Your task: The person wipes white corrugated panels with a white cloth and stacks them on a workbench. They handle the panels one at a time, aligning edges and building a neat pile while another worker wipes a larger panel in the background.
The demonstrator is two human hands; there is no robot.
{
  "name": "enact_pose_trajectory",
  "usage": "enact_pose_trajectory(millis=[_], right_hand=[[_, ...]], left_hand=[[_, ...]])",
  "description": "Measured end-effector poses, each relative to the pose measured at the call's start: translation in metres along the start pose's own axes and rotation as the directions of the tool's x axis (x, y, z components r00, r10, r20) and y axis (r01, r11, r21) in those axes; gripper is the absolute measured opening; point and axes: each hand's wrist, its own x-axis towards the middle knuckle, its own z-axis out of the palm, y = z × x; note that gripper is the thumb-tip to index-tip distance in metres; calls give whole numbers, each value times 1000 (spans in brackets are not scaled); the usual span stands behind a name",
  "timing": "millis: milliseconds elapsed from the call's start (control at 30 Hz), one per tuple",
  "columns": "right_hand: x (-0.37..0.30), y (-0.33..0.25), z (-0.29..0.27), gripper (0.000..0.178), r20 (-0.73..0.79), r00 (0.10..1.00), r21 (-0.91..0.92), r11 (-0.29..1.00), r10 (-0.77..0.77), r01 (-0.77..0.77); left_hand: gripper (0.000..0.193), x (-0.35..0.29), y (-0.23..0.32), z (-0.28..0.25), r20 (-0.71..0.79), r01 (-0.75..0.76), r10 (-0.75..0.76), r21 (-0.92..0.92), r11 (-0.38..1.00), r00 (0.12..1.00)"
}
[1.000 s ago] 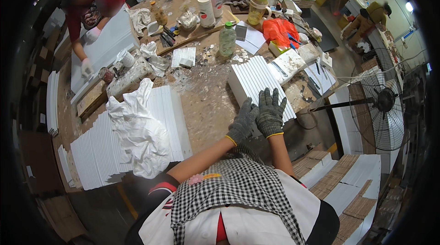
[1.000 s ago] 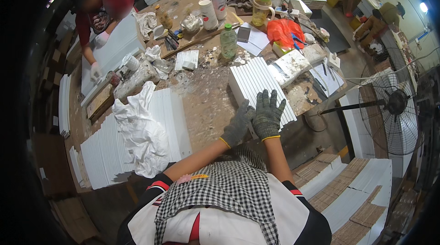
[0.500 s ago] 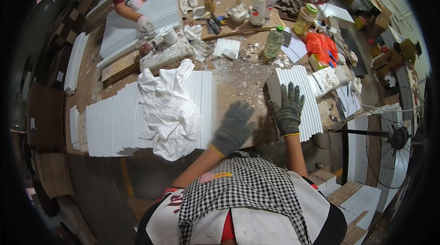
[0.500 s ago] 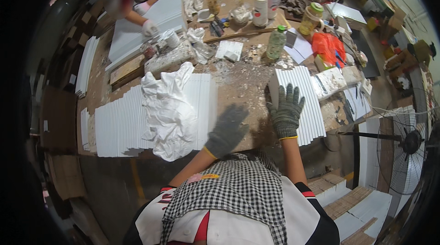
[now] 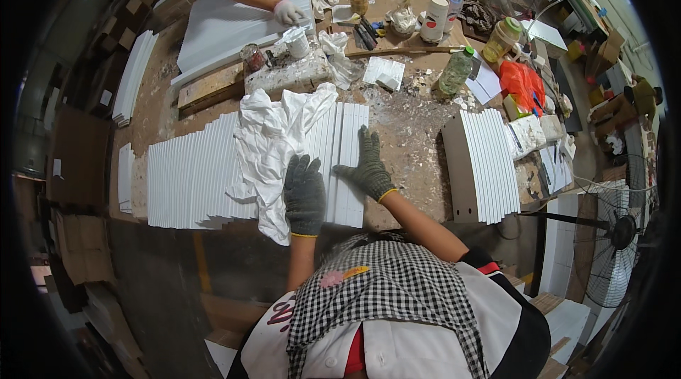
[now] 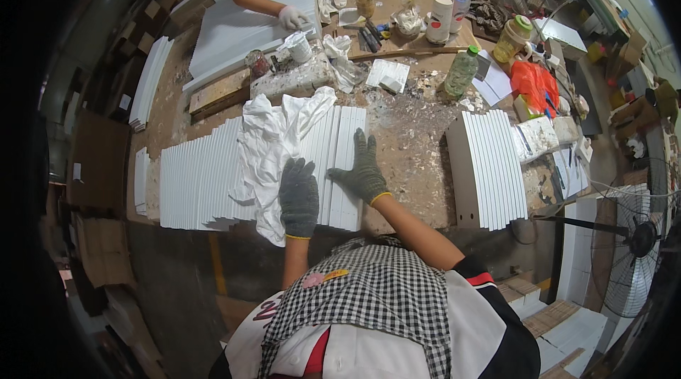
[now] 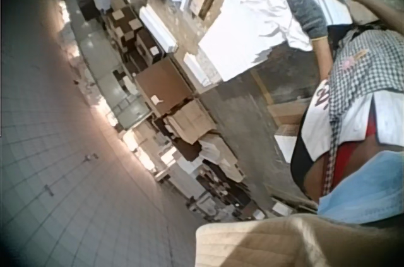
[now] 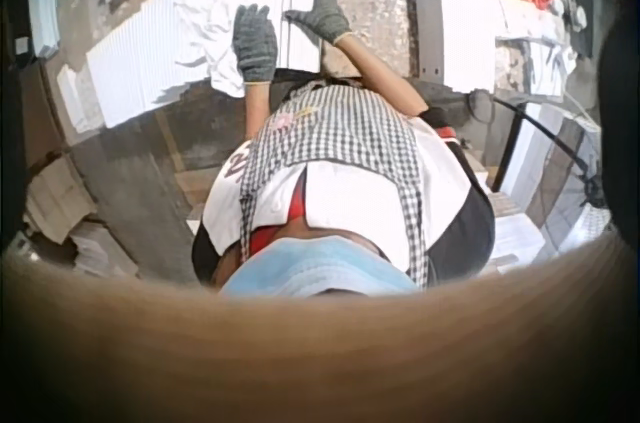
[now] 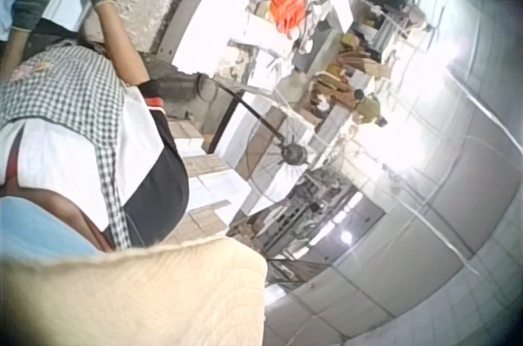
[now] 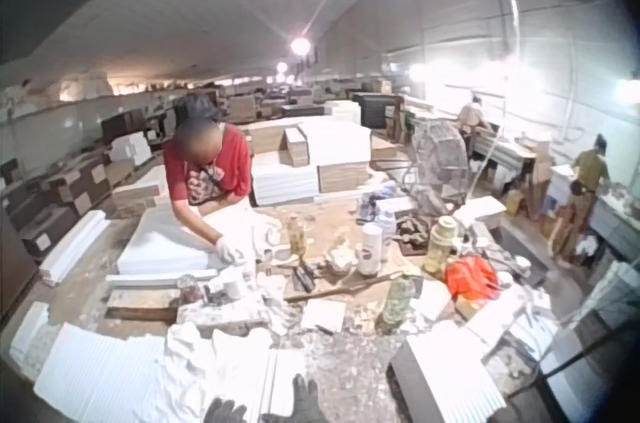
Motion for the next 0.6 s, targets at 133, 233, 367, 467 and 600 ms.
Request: enact_pose_trajectory(millis=[133, 233, 367, 467, 600], right_hand=[[6, 12, 6, 145, 17, 1000, -35, 999, -17, 18], [10, 12, 15, 146, 17, 999, -56, 997, -44, 45], [10, 12, 11, 145, 9, 1000, 23, 1000, -15, 15], [6, 6, -6, 143, 25, 1000, -42, 999, 3, -2], [-5, -15, -26, 133, 24, 994, -162, 981, 110, -104]], left_hand=[[29, -3, 4, -1, 0, 28, -28, -30, 999, 1000], [32, -4, 2, -2, 2, 10, -10, -23, 1000, 1000], [33, -6, -1, -1, 5, -12, 12, 55, 998, 1000], [28, -6, -2, -2, 19, 19, -21, 59, 998, 1000], [22, -1, 8, -10, -58, 8, 1, 153, 988, 998]])
